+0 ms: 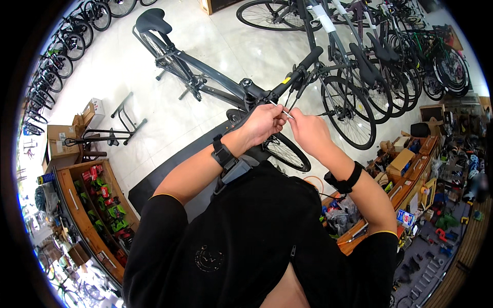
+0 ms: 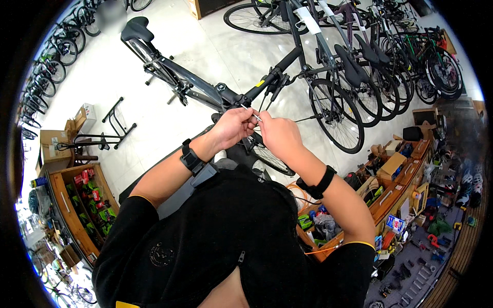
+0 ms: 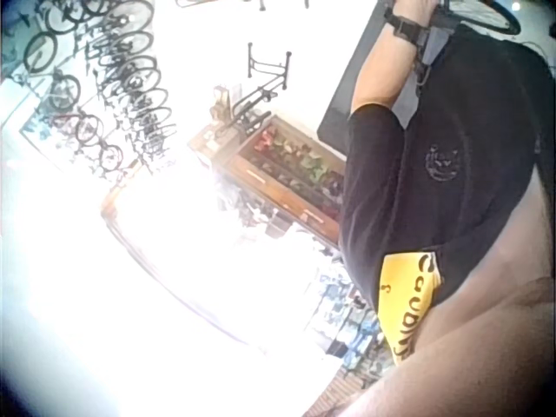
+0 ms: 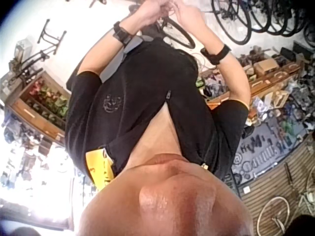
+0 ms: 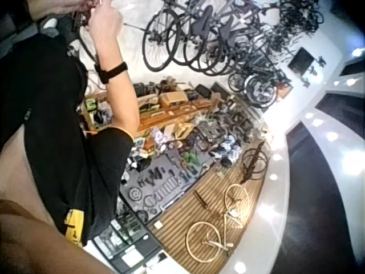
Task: The person installs a bicycle handlebar onto the bike's stem using an Allen wrench. They align the bar, insert the bolts, and tighten them to secure the handlebar in place. The person then adjusts the brake levers and grip position on the handlebar.
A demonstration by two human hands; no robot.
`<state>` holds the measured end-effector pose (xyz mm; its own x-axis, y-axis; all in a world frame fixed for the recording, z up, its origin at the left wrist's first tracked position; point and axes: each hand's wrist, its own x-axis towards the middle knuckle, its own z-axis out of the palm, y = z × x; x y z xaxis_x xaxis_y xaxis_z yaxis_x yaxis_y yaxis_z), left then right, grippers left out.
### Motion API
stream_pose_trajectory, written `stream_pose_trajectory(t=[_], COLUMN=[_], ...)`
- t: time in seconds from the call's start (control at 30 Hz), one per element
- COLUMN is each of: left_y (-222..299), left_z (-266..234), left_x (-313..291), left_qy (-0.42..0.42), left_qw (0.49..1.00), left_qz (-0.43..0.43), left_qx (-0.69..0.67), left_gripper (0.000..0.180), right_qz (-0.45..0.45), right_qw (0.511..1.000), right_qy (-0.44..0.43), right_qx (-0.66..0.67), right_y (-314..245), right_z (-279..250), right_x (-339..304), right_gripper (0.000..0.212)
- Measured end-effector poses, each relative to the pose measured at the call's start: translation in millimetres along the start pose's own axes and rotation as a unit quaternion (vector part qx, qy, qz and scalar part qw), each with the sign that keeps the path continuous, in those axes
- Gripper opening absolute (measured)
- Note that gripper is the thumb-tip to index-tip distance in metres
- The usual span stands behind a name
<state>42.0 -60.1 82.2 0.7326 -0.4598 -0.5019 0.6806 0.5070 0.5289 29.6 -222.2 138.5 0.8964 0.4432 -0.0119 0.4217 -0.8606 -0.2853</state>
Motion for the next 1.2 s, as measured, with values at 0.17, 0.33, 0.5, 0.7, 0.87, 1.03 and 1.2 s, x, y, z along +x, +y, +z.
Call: stream_pose_trajectory(t=[0.17,0.33,0.5,0.7,0.87,1.03,1.2], left_y=[-0.8,-4.6,-2.8,-2.7,-3.0,-4.3,-7.8], left_z=[9.6,2.5,-0.1,-0.5,-3.8,-6.3,-0.6], left_x=[14.5,20.4,18.4,19.7,21.1,29.2,27.7], left_qy=[-0.014,-0.008,-0.019,-0.024,-0.044,-0.067,-0.025], left_qw=[1.000,1.000,1.000,0.999,0.999,0.998,0.999], left_qz=[0.011,0.015,0.010,0.016,0.005,0.013,0.027], left_qx=[0.001,-0.011,-0.014,-0.025,-0.030,-0.013,-0.035], left_gripper=[0.023,0.023,0.023,0.024,0.026,0.027,0.026], right_qz=[-0.094,-0.112,-0.113,-0.107,-0.063,0.305,0.169], right_qw=[0.982,0.970,0.965,0.965,0.991,0.603,0.907], right_qy=[0.076,0.093,0.095,0.117,0.108,-0.231,-0.100], right_qx=[-0.143,-0.194,-0.218,-0.209,-0.051,0.700,0.374], right_y=[22.4,22.2,12.6,6.2,17.2,41.8,29.7], right_z=[-0.8,6.4,6.1,3.6,18.0,-2.5,-9.4], right_x=[1.8,3.5,1.3,0.8,3.8,16.9,-0.1], right_gripper=[0.015,0.009,0.004,0.006,0.009,0.027,0.025])
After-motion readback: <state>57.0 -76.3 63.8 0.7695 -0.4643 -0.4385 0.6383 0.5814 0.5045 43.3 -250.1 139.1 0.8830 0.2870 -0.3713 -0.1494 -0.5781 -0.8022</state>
